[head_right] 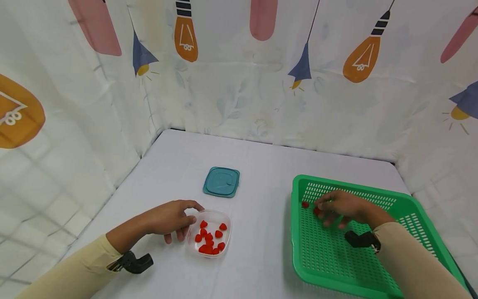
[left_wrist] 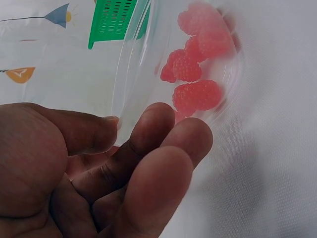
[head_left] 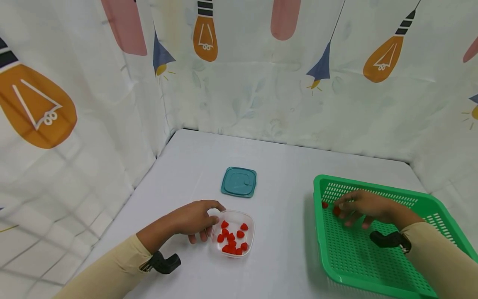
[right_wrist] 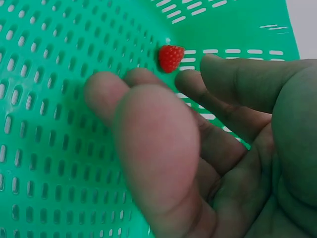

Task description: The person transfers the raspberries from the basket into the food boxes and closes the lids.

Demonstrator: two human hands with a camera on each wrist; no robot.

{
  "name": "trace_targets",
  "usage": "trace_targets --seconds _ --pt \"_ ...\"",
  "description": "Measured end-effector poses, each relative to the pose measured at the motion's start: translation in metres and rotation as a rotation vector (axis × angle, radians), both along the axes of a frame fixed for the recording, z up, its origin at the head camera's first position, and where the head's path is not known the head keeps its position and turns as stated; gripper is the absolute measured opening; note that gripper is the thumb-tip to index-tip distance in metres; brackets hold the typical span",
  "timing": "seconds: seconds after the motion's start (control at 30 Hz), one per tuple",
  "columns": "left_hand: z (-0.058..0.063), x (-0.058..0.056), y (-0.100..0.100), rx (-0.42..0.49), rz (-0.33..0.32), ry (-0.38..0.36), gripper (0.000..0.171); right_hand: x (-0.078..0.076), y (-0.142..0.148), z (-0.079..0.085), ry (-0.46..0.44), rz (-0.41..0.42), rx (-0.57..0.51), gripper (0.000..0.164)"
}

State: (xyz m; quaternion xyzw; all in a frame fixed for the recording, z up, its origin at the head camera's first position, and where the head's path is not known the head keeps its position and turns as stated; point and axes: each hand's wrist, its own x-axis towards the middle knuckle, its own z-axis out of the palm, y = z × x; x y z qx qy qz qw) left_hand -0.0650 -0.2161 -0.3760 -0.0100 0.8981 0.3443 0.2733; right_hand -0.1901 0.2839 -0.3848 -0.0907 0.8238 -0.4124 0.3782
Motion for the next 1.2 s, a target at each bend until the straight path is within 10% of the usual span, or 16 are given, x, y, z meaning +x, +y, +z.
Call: trace_targets --seconds 0.63,1.2 --pt "-0.001 0.001 0.0 -0.005 -0.006 0.012 0.038 0.003 -0.005 -0.009 0.007 0.037 0.103 0.035" --pt "0.0 0.001 0.0 0.001 -0.003 0.004 0.039 0.002 -0.015 0.002 0.073 0.088 -0.014 0.034"
